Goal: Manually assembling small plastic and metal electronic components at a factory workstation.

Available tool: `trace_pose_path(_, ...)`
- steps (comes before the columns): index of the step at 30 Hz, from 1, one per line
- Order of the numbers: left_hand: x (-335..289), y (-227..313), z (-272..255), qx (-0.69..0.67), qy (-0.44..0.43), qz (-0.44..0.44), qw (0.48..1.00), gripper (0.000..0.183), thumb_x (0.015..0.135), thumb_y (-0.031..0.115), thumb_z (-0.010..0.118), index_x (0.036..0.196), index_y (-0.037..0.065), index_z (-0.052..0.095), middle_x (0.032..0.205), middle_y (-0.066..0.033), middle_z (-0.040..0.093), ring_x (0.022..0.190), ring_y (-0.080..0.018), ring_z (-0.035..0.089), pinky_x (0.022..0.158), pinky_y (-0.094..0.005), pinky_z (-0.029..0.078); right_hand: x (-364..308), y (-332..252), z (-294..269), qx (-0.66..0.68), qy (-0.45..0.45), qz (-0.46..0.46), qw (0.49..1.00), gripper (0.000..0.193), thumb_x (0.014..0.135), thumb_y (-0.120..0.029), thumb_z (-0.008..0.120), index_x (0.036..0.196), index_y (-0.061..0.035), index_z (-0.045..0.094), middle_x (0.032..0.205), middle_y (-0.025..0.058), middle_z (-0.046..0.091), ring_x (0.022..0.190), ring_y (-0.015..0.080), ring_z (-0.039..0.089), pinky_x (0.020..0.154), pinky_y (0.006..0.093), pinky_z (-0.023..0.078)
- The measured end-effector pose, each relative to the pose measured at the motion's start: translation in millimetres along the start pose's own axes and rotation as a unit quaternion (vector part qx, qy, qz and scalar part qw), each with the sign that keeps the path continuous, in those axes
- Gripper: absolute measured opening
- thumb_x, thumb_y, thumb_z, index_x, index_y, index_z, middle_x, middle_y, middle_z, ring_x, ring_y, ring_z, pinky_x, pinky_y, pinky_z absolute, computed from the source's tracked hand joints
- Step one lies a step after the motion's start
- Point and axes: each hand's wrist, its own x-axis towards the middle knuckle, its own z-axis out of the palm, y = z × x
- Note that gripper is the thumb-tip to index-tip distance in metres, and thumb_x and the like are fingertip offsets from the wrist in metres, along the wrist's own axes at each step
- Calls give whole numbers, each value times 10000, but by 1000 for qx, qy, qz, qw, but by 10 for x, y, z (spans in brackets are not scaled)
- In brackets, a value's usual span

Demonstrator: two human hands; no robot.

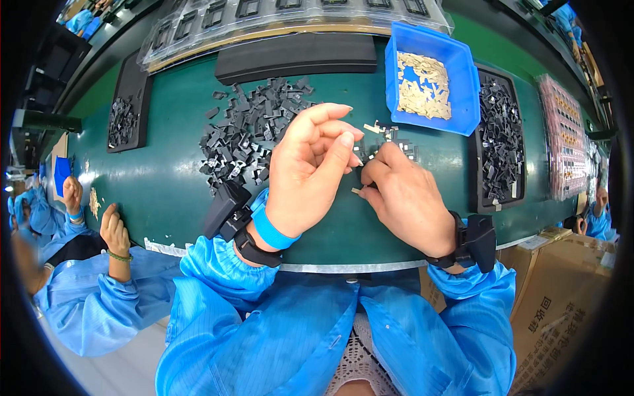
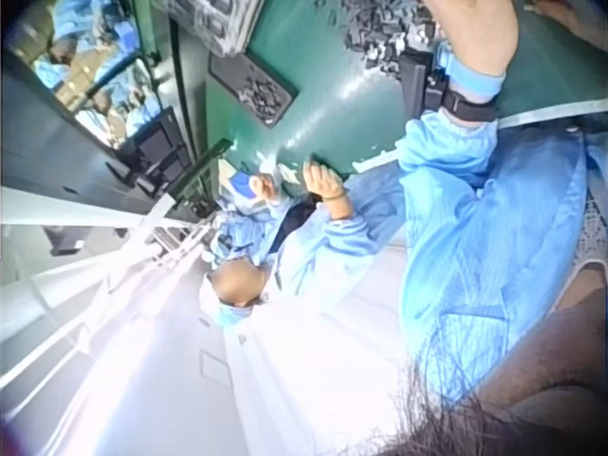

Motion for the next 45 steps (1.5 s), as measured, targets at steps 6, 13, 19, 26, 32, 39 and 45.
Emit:
trace_pose_path(6,10,37,-2,1,1,-12,1000,288,885,56,517,1164,23,451,949,-84,600,698,-99,576,609,-213,471,17,3,-66,38,16,-24,999,114,759,-81,608,819,-13,538,853,137,477,760,316,554,632,416,452)
trace_pose_path(13,-26,-20,-16,-1,21,-34,999,240,885,45,505,1124,17,502,942,-52,584,737,-91,556,658,-216,462,99,91,-123,357,58,30,932,77,852,-89,544,827,-41,490,759,43,452,621,140,459,539,270,393)
trace_pose_path(19,-83,-67,26,-4,-65,-86,994,220,847,5,571,1066,-13,576,948,-73,625,808,-120,609,722,-238,501,107,75,-58,569,38,116,813,105,921,-139,462,851,-60,460,718,-43,436,641,27,379,520,196,337)
trace_pose_path(26,-48,-37,46,35,-62,-116,991,158,860,48,569,996,-21,611,874,-81,644,728,-118,624,651,-234,519,114,254,30,486,61,40,871,92,885,-110,504,846,-35,470,729,11,465,612,66,423,514,215,360)
trace_pose_path(32,-26,-59,15,161,-116,-111,974,139,856,72,581,951,-23,615,843,-72,638,712,-115,623,634,-231,518,88,196,-245,249,74,17,966,86,816,-78,567,863,-9,545,816,81,489,565,140,509,501,266,413)
trace_pose_path(39,-50,-44,60,33,-88,-160,983,151,853,72,588,963,-30,604,847,-76,635,725,-120,620,645,-237,517,90,253,-53,448,119,57,884,94,833,-102,576,815,-15,544,789,44,471,546,83,481,484,237,385)
trace_pose_path(45,-87,-20,72,15,-56,-92,994,103,865,52,562,924,-21,603,825,-55,608,732,-111,605,647,-228,510,71,106,-128,337,156,42,927,75,791,-72,616,807,-24,560,775,53,472,558,104,502,480,249,401)
